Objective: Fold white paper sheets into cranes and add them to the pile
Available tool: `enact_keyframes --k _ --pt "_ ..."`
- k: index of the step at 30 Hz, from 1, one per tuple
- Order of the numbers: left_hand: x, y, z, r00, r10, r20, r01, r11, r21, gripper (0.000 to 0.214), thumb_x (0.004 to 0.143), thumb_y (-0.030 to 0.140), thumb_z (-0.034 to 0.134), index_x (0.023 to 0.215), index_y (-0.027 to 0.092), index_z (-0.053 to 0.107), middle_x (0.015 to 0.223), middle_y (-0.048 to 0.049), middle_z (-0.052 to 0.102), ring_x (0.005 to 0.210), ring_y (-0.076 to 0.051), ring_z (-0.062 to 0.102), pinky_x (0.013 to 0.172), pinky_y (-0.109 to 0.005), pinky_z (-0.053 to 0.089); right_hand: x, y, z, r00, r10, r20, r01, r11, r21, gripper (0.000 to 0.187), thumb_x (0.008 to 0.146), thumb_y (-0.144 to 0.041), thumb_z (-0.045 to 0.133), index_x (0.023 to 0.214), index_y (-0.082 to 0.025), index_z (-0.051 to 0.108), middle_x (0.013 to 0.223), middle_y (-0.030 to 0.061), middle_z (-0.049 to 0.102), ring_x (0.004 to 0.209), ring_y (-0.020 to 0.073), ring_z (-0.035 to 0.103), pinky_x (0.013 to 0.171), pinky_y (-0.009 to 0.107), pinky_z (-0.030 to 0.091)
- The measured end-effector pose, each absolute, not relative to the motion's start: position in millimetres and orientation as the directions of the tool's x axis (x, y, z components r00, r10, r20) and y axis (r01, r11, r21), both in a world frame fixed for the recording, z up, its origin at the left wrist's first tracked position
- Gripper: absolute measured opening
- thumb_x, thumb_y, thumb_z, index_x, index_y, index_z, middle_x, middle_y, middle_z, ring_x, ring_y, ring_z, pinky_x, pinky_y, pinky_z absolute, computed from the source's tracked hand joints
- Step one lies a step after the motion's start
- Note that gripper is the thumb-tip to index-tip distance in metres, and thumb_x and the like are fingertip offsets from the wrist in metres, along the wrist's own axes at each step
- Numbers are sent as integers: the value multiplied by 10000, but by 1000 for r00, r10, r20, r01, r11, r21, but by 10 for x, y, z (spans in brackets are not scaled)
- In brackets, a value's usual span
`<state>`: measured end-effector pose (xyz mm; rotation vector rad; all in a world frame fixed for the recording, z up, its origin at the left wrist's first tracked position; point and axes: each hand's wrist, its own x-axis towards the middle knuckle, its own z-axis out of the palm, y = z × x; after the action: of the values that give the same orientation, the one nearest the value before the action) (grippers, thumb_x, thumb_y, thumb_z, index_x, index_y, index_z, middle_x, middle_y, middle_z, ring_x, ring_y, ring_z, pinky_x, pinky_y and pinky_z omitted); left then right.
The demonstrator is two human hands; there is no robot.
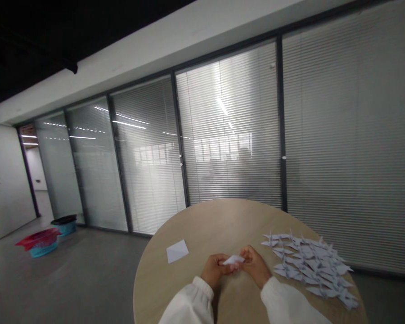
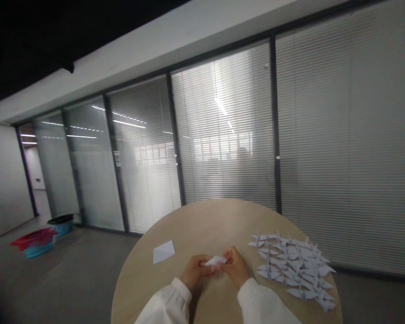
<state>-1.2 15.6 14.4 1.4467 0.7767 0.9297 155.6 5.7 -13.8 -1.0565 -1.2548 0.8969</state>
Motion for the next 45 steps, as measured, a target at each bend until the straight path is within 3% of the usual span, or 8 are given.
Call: enact_keyframes --k 5,17,22,30,36,40,45 --pt "-21 159 147 465 875 132 -122 -85 989 356 494 347 745 691 64 654 600 -69 650 509 -115 546 517 -217 414 1534 -34 -37 61 973 221 -127 227 -966 438 489 -356 710 817 -195 469 577 -20 616 557 173 591 549 270 439" --pt "-47 165 119 503 854 133 -192 -40 981 502 515 334 746 924 91 589 676 -100 670 629 -196 624 608 -279 458 1559 -85 24 45 970 238 -140 242 -960 479 489 -370 721 873 -162 524 522 -6 629 507 185 603 540 297 462" --pt "-67 222 69 471 865 172 -172 -101 980 495 512 397 729 880 87 612 679 -85 659 621 -179 604 596 -268 457 1548 -112 63 9 960 280 -141 279 -950 406 549 -416 674 850 -161 575 598 24 660 562 197 617 601 328 478" --pt "-36 176 172 395 904 162 -38 -159 986 414 468 405 736 702 79 636 589 -36 613 526 -125 530 524 -235 431 1521 -112 31 43 922 384 101 378 -920 325 662 -436 580 846 -172 629 653 31 654 631 187 605 625 294 476" --pt "-23 180 152 306 941 147 69 -175 982 369 479 427 711 600 86 638 479 -16 581 435 -102 471 457 -215 364 1501 -203 92 -22 814 581 343 552 -760 294 755 -403 489 954 -236 627 930 67 593 882 191 550 717 276 475" --pt "-8 171 146 305 943 135 112 -176 978 376 492 445 693 584 84 643 472 -19 579 427 -101 458 444 -212 341 1502 -195 82 -60 778 625 423 587 -690 253 785 -353 465 943 -254 637 962 67 538 915 180 518 833 318 429" --pt "-19 196 112 296 947 124 118 -165 979 378 497 443 691 607 84 651 490 -23 588 446 -110 477 464 -217 357 1507 -181 68 -75 774 629 435 593 -677 235 786 -333 473 934 -264 641 958 65 526 929 185 501 849 344 419"
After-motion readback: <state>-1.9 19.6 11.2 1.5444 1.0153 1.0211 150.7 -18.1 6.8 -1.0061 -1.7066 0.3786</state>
